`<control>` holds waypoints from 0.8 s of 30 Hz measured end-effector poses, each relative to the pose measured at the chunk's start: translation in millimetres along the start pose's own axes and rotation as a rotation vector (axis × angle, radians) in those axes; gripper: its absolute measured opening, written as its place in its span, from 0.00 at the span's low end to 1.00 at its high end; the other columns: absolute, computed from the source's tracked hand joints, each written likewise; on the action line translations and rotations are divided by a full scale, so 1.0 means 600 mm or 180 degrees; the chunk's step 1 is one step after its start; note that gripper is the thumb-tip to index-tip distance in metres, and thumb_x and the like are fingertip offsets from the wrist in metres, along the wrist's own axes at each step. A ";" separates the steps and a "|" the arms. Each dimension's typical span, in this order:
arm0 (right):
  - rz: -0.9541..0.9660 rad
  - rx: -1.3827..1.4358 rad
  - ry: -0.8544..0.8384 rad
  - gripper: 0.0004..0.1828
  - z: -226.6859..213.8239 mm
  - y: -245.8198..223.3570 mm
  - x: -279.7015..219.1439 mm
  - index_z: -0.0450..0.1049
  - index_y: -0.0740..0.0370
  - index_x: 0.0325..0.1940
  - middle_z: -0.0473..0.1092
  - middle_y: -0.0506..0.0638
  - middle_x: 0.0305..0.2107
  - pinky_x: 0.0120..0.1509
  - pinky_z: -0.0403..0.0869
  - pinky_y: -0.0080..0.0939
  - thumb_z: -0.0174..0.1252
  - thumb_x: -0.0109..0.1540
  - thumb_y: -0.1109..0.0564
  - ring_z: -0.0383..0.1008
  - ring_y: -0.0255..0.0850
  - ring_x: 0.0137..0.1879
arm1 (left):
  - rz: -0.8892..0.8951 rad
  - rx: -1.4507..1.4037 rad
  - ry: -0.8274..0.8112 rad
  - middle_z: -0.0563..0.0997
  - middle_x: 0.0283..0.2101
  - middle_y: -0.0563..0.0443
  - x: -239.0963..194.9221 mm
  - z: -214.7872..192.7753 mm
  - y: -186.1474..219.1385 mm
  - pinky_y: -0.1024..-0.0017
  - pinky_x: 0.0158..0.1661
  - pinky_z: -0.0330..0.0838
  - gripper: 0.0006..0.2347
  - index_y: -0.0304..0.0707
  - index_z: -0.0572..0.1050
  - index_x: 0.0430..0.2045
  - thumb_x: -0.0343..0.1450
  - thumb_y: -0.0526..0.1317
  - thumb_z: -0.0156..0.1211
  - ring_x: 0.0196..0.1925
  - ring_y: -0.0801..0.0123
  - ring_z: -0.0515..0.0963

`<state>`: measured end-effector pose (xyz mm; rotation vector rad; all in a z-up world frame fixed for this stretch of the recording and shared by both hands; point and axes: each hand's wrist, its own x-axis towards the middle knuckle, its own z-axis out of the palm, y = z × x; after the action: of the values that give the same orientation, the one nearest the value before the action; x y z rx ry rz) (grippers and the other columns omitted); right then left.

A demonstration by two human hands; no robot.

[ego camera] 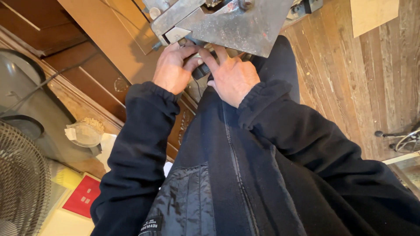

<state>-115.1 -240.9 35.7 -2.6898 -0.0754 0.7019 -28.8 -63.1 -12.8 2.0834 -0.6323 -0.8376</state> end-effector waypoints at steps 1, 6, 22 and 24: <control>-0.0010 0.0008 -0.0015 0.48 0.002 0.000 -0.002 0.54 0.54 0.76 0.60 0.61 0.61 0.35 0.77 0.50 0.68 0.56 0.45 0.79 0.55 0.36 | -0.0019 -0.0003 0.0000 0.80 0.43 0.40 -0.002 0.000 0.001 0.56 0.50 0.70 0.10 0.35 0.81 0.44 0.71 0.36 0.65 0.48 0.44 0.76; -0.0009 -0.0023 -0.0143 0.47 0.007 0.003 0.001 0.54 0.56 0.74 0.59 0.61 0.63 0.36 0.77 0.51 0.68 0.57 0.43 0.79 0.54 0.36 | -0.0191 0.0112 -0.0034 0.79 0.40 0.38 0.000 -0.004 0.001 0.54 0.48 0.69 0.13 0.36 0.80 0.49 0.71 0.38 0.66 0.47 0.43 0.76; -0.0052 0.0188 0.0170 0.49 0.003 -0.013 -0.011 0.56 0.53 0.75 0.57 0.62 0.66 0.36 0.77 0.52 0.72 0.55 0.45 0.79 0.56 0.37 | 0.0366 0.0100 0.0063 0.79 0.43 0.41 -0.005 -0.007 -0.011 0.56 0.52 0.69 0.09 0.32 0.81 0.44 0.71 0.34 0.65 0.52 0.45 0.75; -0.0061 0.0204 0.0240 0.50 0.008 -0.008 -0.007 0.56 0.54 0.74 0.57 0.63 0.66 0.36 0.77 0.52 0.72 0.54 0.45 0.79 0.56 0.37 | 0.0379 0.0095 0.0097 0.79 0.43 0.42 -0.001 0.001 -0.018 0.58 0.51 0.69 0.10 0.32 0.81 0.42 0.69 0.34 0.65 0.51 0.46 0.75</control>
<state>-120.9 -235.5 35.3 -2.6476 -0.0585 0.5865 -27.9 -57.0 -21.4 2.0594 -0.7488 -0.7317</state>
